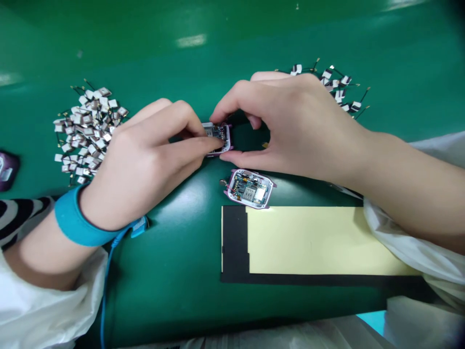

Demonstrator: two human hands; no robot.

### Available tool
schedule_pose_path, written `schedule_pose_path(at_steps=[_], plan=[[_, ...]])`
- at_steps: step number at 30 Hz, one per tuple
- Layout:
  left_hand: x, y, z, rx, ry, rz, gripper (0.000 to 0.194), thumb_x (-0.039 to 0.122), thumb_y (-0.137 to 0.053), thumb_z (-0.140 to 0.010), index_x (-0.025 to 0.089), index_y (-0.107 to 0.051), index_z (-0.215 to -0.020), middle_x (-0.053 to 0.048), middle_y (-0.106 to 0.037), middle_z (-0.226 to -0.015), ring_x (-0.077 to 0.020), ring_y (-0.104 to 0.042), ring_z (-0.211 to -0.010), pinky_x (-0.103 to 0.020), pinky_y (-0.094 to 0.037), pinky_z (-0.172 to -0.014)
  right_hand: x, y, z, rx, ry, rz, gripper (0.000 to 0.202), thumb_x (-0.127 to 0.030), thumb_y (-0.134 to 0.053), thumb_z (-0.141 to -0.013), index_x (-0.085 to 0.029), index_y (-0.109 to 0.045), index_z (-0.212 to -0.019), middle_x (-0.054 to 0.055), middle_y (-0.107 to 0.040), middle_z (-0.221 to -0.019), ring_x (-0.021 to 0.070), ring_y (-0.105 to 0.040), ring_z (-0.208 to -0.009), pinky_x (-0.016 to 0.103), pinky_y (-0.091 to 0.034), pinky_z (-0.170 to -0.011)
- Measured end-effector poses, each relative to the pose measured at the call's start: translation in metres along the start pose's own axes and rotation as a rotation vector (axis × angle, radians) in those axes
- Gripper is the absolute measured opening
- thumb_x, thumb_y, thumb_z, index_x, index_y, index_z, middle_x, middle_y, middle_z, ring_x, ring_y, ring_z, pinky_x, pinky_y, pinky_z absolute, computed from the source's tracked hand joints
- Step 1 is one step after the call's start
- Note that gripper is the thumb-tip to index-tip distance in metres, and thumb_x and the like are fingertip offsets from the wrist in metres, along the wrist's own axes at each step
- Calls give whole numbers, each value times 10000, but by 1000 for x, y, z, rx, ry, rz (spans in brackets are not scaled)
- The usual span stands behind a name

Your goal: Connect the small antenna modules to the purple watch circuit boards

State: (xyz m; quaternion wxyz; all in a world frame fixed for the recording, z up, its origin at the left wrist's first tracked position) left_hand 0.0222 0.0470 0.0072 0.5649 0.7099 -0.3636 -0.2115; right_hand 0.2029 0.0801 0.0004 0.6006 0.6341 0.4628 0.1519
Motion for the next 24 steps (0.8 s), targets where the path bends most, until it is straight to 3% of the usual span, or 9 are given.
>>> schedule_pose_path(at_steps=[3, 5, 8, 13, 18, 20, 24], plan=[[-1, 0, 0, 7, 0, -2, 234, 194, -395, -883, 150, -620, -927, -49, -532, -801, -146, -478, -752, -283, -378, -618, 1, 4, 1, -3, -35, -150, 271, -313, -549, -801, -174, -489, -1026, -22, -546, -930, 148, -532, -855, 284, -447, -770], [-1, 0, 0, 7, -10, -5, 218, 199, -418, -876, 144, -625, -916, -49, -532, -776, -147, -472, -731, -284, -380, -612, 3, 8, 1, 18, -94, -277, 212, -151, -394, -864, -160, -473, -1060, -22, -532, -998, 112, -513, -910, 252, -419, -828], [-2, 1, 0, 2, -22, 5, 203, 200, -434, -869, 162, -622, -936, -48, -540, -777, -150, -470, -722, -282, -390, -613, 9, 12, 2, 87, -139, -347, 365, 30, -269, -815, -151, -481, -1051, -11, -543, -1018, 79, -505, -917, 210, -412, -826], [-3, 0, 0, -9, -17, 26, 213, 214, -423, -870, 180, -617, -950, -52, -549, -802, -157, -474, -725, -281, -402, -622, 15, 18, 0, 100, -116, -426, 247, -68, -313, -868, -178, -418, -1063, 56, -569, -1006, 115, -558, -835, 247, -479, -751], [-5, -2, 2, 53, -42, 13, 220, 203, -405, -876, 180, -619, -923, -36, -549, -800, -139, -481, -723, -247, -402, -622, 7, 25, -2, 216, -84, -297, 174, -126, -440, -863, -211, -591, -872, 13, -565, -885, 154, -559, -879, 287, -487, -768], [-5, -3, 2, 43, -44, 8, 222, 186, -399, -876, 178, -617, -918, -35, -550, -813, -135, -482, -735, -240, -407, -638, 2, 24, -2, 230, -82, -260, 167, -130, -486, -843, -215, -625, -882, 20, -558, -849, 157, -559, -836, 287, -487, -727], [-5, -4, 3, 40, -58, -21, 215, 169, -408, -869, 176, -616, -920, -35, -539, -797, -138, -466, -722, -231, -401, -630, -4, 18, 0, 272, -127, -450, 155, -115, -603, -768, -223, -645, -871, -21, -627, -810, 134, -600, -713, 252, -515, -631]])
Point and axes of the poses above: each hand's wrist, its own z-axis away from the middle knuckle, its own y-axis out of the back of the hand, x = y × z, the point moved 1 cm from there along -z, towards the middle knuckle
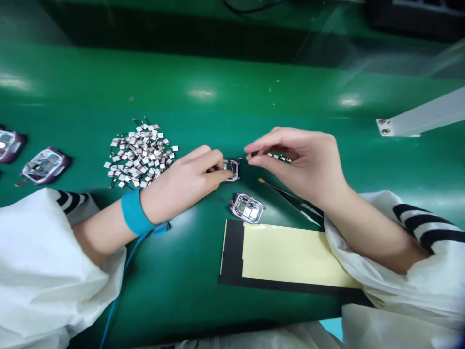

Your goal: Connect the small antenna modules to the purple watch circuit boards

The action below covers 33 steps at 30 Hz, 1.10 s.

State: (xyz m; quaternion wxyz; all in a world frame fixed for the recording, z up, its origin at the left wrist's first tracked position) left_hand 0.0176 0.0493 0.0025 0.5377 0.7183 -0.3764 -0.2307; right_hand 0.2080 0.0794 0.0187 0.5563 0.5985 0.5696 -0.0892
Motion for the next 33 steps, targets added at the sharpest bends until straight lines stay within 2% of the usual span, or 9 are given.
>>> schedule_pose_path(at_steps=[4, 8, 14, 24, 33], plan=[[0, -1, 0, 13, -10, 3, 195, 158, -422, -861, 145, -616, -884, -49, -520, -767, -149, -444, -703, -235, -382, -603, 1, -7, 5, 27, -31, -83, 80, -151, -629, -763, -217, -656, -798, -50, -660, -747, 110, -620, -654, 212, -518, -593], [0, -3, 0, 5, -4, 25, 185, 164, -426, -860, 143, -609, -838, -45, -487, -740, -150, -434, -700, -240, -366, -606, 0, -12, 11, 67, -1, 50, 84, -152, -646, -748, -232, -644, -771, -52, -661, -737, 115, -622, -640, 214, -517, -567], [-1, -3, 0, -9, 16, 17, 208, 153, -406, -860, 152, -610, -815, -40, -482, -751, -146, -437, -716, -235, -381, -614, 0, -19, 17, 86, 134, 184, 116, -135, -621, -765, -250, -617, -771, -26, -664, -773, 152, -638, -721, 250, -522, -599], [-2, -6, 1, 31, 15, 20, 257, 161, -364, -868, 158, -602, -772, -31, -486, -764, -131, -446, -711, -227, -368, -607, -1, -26, 21, 135, 379, 337, 117, -47, -607, -753, -156, -567, -767, 42, -654, -737, 121, -634, -726, 176, -511, -613], [-4, -7, 0, 17, 33, 54, 273, 192, -349, -875, 155, -579, -731, -25, -477, -748, -134, -454, -713, -234, -369, -618, -2, -28, 20, 108, 353, 383, 112, -67, -573, -780, -174, -542, -768, 31, -640, -729, 122, -624, -697, 190, -497, -561]])
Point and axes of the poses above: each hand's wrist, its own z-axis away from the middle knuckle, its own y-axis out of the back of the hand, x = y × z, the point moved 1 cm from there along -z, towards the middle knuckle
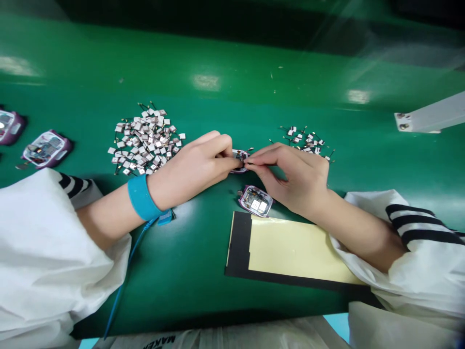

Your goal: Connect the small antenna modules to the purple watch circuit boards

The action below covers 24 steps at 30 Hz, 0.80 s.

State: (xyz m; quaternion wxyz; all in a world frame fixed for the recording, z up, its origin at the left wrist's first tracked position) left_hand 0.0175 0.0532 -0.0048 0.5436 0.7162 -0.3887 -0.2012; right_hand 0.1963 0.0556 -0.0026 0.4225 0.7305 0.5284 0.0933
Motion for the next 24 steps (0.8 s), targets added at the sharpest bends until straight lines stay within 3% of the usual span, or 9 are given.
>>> schedule_pose_path(at_steps=[8, 13, 17, 21, 24], plan=[[0, -1, 1, 14, -18, -8, 269, 182, -360, -867, 146, -596, -742, -40, -495, -753, -153, -497, -744, -248, -422, -624, -1, -3, -1, -48, -11, 44, 125, -84, -517, -808, -175, -475, -732, 48, -615, -690, 154, -611, -634, 229, -461, -475], [0, -1, 1, 44, -21, 101, 244, 161, -364, -873, 118, -587, -785, -55, -528, -782, -207, -501, -1029, -304, -433, -864, 0, -4, -3, -54, 14, 57, 136, -74, -475, -816, -176, -435, -735, 46, -601, -680, 156, -608, -648, 223, -445, -471], [2, 2, 2, -7, 104, 231, 162, 169, -389, -865, 131, -547, -878, -39, -547, -829, -157, -563, -913, -246, -466, -778, 0, -5, -3, -55, 58, 66, 146, -46, -435, -807, -165, -432, -722, 52, -593, -683, 152, -600, -633, 219, -430, -461], [4, 2, 3, -16, 163, 259, 114, 170, -429, -849, 147, -539, -874, -31, -561, -839, -145, -574, -860, -226, -460, -735, 3, -6, -4, -66, -89, -101, 117, -99, -485, -806, -165, -449, -716, 38, -585, -688, 157, -596, -637, 241, -462, -511], [5, 7, 3, -37, 180, 203, 150, 249, -466, -848, 162, -546, -941, -36, -583, -862, -157, -573, -840, -254, -453, -743, 11, 0, -11, 45, -300, -389, 93, -166, -493, -833, -182, -425, -771, 30, -582, -765, 143, -603, -709, 251, -502, -598]])
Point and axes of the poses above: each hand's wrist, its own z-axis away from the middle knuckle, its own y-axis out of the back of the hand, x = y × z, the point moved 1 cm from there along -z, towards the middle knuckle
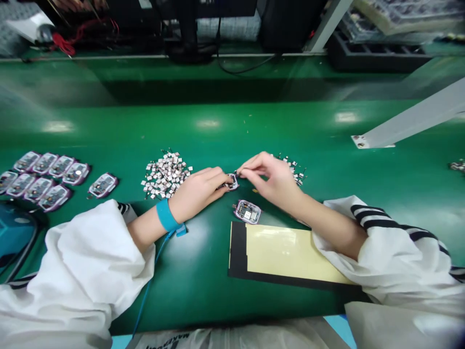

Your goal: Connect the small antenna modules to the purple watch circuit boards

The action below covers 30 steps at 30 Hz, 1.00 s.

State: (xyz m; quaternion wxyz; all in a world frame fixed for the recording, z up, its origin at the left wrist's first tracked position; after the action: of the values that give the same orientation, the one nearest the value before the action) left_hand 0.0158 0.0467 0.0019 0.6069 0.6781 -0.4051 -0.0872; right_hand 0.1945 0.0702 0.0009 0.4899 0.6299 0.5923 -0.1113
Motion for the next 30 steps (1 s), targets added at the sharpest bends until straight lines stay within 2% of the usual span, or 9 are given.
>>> schedule_pose_path(at_steps=[3, 6, 8, 11, 14, 18, 22, 27, 30], plan=[[1, 18, 0, -35, 144, 100, 354, 308, -497, -832, 169, -443, -1152, -29, -604, -849, -144, -585, -763, -253, -465, -707, 0, 12, -9, 90, -98, -248, 99, -163, -437, -856, -201, -360, -807, 24, -552, -828, 139, -587, -773, 291, -497, -680], [-2, 41, -1, -73, 274, 226, 502, 196, -459, -832, 184, -265, -1295, -37, -600, -940, -119, -583, -707, -228, -473, -632, -3, 18, -12, -58, -51, -77, 114, -89, -376, -843, -197, -350, -815, -6, -491, -729, 117, -528, -649, 262, -452, -604], [-6, 47, -2, -138, 206, 214, 610, 115, -464, -792, 226, -204, -1332, -63, -532, -1145, -151, -562, -895, -256, -477, -717, -6, 17, -11, -234, 2, 66, 154, -38, -331, -826, -178, -393, -842, -6, -480, -694, 110, -489, -608, 239, -419, -568], [-11, 41, -3, -277, 11, 205, 710, 67, -493, -761, 257, -155, -1356, -70, -401, -1312, -203, -401, -1161, -332, -403, -916, -11, 10, -8, -408, 91, 147, 222, -4, -326, -813, -146, -491, -852, 26, -541, -747, 123, -515, -704, 243, -424, -637], [-13, 26, -3, -322, -18, 196, 651, 107, -503, -795, 254, -196, -1349, -73, -521, -1173, -187, -489, -1032, -315, -432, -855, -15, 3, -5, -434, 86, 255, 139, -46, -449, -808, -132, -558, -817, 29, -585, -774, 139, -535, -756, 253, -429, -687], [-11, 16, -3, -289, 15, 137, 666, 226, -578, -779, 240, -221, -1342, -68, -582, -1043, -178, -525, -872, -284, -457, -739, -14, -3, 0, -392, 59, 371, 35, -141, -567, -798, -116, -590, -794, 32, -585, -728, 143, -537, -696, 252, -433, -650], [-7, 14, -2, -258, 14, 160, 666, 249, -598, -763, 224, -249, -1330, -73, -590, -1042, -190, -518, -918, -316, -466, -780, -14, -6, 5, -393, 133, 468, 102, -218, -590, -803, -124, -624, -783, 55, -574, -749, 169, -515, -713, 275, -426, -657], [1, 14, -2, -35, 132, 399, 650, 213, -648, -713, 213, -320, -1274, -53, -583, -1050, -126, -583, -831, -277, -499, -808, -24, -2, 6, -361, 253, 642, 176, -87, -437, -848, -66, -611, -836, 105, -543, -779, 206, -464, -703, 310, -409, -628], [7, 16, 0, 42, 155, 510, 613, 205, -634, -723, 202, -334, -1258, -54, -580, -1050, -107, -593, -838, -247, -506, -825, -32, 2, 5, -295, 341, 781, 209, -58, -387, -849, -62, -593, -811, 103, -541, -769, 208, -470, -706, 308, -407, -626]])
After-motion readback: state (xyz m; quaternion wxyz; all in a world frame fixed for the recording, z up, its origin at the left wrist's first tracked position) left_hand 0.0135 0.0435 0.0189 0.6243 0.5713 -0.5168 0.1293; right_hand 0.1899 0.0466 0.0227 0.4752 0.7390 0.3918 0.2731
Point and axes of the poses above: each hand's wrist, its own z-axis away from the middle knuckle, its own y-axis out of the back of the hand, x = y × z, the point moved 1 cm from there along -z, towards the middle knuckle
